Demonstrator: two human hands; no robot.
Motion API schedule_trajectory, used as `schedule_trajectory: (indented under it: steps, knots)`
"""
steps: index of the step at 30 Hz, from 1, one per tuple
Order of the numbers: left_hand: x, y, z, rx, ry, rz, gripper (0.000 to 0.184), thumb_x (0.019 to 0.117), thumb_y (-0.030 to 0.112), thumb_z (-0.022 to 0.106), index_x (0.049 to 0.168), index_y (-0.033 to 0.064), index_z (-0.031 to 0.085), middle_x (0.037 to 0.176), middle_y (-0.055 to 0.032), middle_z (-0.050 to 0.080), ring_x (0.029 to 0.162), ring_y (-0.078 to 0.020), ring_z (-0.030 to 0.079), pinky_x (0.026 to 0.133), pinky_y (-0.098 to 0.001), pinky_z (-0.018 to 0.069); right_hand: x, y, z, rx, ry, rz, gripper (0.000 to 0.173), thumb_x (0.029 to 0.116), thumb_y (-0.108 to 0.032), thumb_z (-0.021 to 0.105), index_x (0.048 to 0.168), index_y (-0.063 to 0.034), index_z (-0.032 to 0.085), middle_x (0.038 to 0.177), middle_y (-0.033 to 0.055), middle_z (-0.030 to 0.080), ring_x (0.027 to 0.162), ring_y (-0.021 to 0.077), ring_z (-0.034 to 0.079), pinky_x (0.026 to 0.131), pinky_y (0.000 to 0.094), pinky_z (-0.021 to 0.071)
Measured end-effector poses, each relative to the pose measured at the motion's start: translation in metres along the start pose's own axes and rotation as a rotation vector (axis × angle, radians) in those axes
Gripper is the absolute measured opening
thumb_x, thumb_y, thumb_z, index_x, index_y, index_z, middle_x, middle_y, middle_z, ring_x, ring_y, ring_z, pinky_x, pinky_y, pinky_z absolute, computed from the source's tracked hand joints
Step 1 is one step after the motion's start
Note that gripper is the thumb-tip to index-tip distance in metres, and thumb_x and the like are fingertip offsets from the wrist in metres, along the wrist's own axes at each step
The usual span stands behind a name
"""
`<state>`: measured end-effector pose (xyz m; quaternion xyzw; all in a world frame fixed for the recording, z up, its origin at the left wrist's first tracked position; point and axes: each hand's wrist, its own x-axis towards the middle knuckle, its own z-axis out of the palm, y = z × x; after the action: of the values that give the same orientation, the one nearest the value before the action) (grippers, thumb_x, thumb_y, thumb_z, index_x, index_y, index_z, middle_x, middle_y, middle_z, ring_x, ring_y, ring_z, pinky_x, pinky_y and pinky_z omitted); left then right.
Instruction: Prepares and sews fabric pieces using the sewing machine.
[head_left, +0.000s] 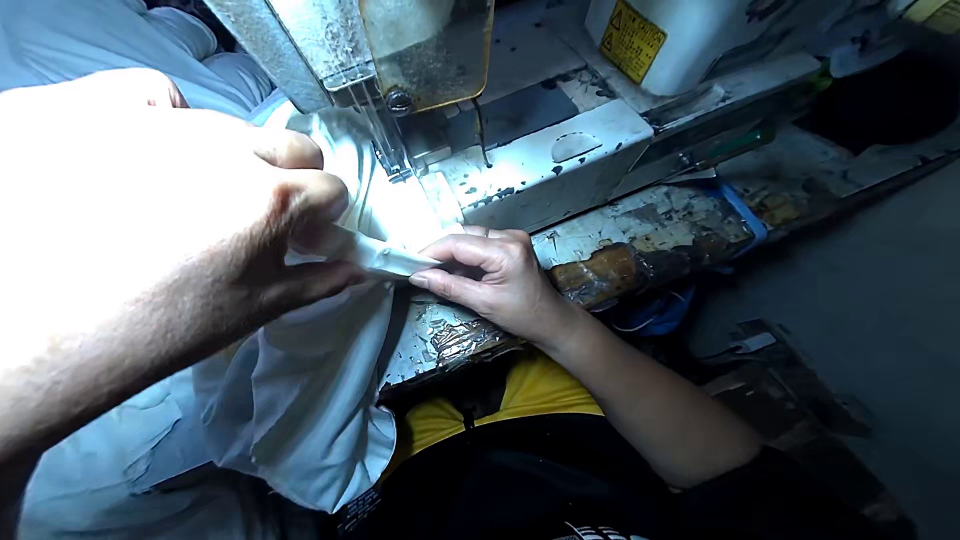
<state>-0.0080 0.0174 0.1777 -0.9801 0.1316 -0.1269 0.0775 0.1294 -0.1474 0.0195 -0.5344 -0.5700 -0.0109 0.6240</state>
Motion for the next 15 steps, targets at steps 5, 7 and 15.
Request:
schedule_trajectory:
  steps: [5, 7, 15]
  knots:
    - [0.000, 0.012, -0.003, 0.079, 0.000, 0.015, 0.043, 0.0863, 0.053, 0.060, 0.065, 0.0174, 0.047, 0.064, 0.0004, 0.045, 0.058, -0.0188, 0.048, 0.061, -0.0435, 0.0317, 0.002, -0.002, 0.000, -0.009, 0.012, -0.013, 0.009, 0.0911, -0.010, 0.074, 0.092, -0.0020, 0.077, 0.083, 0.0049, 0.074, 0.073, 0.0059, 0.068, 0.065, 0.0238, 0.0547]
    - [0.000, 0.009, -0.001, 0.053, 0.026, -0.022, 0.043, 0.0860, 0.051, 0.060, 0.065, 0.0161, 0.044, 0.064, 0.0003, 0.041, 0.060, -0.0192, 0.046, 0.065, -0.0449, 0.0307, 0.001, -0.002, 0.000, -0.025, 0.004, -0.022, 0.008, 0.0906, -0.010, 0.074, 0.091, -0.0025, 0.077, 0.083, 0.0043, 0.074, 0.072, 0.0056, 0.067, 0.063, 0.0231, 0.0537]
    - [-0.006, 0.011, -0.014, 0.136, -0.040, -0.046, 0.047, 0.0949, 0.055, 0.053, 0.067, 0.0183, 0.045, 0.061, 0.0005, 0.040, 0.056, -0.0194, 0.044, 0.060, -0.0445, 0.0299, 0.000, 0.000, -0.002, -0.001, 0.010, -0.016, 0.007, 0.0904, -0.010, 0.075, 0.090, -0.0023, 0.076, 0.083, 0.0035, 0.073, 0.071, 0.0041, 0.065, 0.062, 0.0210, 0.0536]
